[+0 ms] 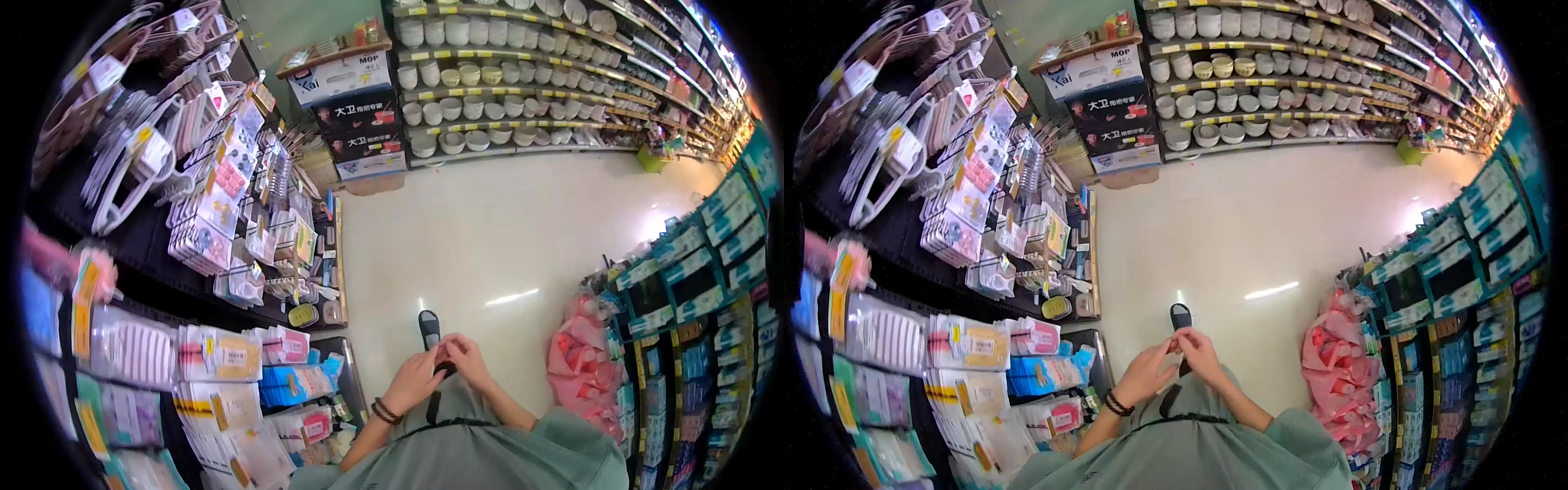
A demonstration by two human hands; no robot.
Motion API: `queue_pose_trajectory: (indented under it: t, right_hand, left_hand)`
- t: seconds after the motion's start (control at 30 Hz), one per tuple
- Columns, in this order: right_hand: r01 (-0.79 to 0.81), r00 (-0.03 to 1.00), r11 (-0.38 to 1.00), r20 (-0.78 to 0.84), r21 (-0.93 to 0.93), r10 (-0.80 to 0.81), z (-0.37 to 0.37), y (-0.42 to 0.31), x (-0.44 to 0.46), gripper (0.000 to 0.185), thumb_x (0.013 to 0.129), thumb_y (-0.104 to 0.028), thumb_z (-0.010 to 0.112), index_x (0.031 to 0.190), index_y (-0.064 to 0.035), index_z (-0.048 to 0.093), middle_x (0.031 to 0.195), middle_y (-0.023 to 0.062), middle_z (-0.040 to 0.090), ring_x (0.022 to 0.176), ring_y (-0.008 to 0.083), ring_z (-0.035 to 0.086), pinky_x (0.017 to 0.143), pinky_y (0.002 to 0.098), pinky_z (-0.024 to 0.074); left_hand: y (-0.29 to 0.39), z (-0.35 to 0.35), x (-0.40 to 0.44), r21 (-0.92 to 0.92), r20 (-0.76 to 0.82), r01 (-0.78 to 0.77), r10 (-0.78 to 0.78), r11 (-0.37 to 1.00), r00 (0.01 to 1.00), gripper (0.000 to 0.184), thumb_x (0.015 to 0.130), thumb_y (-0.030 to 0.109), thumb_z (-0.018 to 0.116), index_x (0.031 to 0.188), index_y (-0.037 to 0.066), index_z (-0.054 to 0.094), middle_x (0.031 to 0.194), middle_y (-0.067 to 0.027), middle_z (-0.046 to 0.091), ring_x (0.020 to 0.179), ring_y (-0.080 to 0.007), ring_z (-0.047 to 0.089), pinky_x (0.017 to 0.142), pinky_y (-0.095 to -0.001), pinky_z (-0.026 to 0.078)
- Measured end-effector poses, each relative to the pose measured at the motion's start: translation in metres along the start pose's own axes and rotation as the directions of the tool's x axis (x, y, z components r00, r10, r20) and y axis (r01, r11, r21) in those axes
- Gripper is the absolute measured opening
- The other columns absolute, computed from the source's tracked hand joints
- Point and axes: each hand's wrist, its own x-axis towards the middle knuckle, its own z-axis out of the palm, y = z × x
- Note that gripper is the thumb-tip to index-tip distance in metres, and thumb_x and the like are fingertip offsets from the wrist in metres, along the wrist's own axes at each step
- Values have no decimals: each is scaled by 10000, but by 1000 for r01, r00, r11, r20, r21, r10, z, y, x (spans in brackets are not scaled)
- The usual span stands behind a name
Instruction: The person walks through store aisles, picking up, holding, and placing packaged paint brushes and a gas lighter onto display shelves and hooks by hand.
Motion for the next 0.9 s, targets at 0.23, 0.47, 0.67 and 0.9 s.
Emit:
queue_pose_trajectory:
  t: [0.23,0.47,0.67,0.9]
  right_hand:
    - [-28,998,997,-61,-72,24,-2,-72,219,168,994,-111,508,1050,-10,629,883,44,646,838,122,620,750,276,496]
    - [-7,990,999,142,-34,11,37,-156,383,177,1002,-132,522,1096,-22,623,950,56,650,918,139,616,808,294,496]
    - [-95,894,988,426,-120,137,70,-160,494,275,1045,-183,495,1281,-46,524,1078,46,610,1000,106,561,876,259,479]
    - [-170,900,969,372,-181,228,93,-170,690,257,1034,-173,503,1229,-12,551,997,53,626,921,121,604,809,273,503]
  left_hand:
    - [-67,-73,166,173,210,-103,65,980,975,518,910,274,625,1351,34,495,1244,-162,597,1158,-333,564,989,-426,447]
    - [-112,-172,297,64,-151,6,3,998,989,363,896,159,636,1232,31,593,1149,-158,637,1079,-326,603,931,-417,484]
    - [-191,-216,385,-223,-417,56,-147,973,897,163,865,35,654,1024,0,663,984,-176,681,910,-362,658,797,-399,532]
    - [-310,-299,518,-444,-426,121,-328,888,843,144,906,23,615,1037,-11,665,935,-158,692,834,-261,695,748,-334,540]
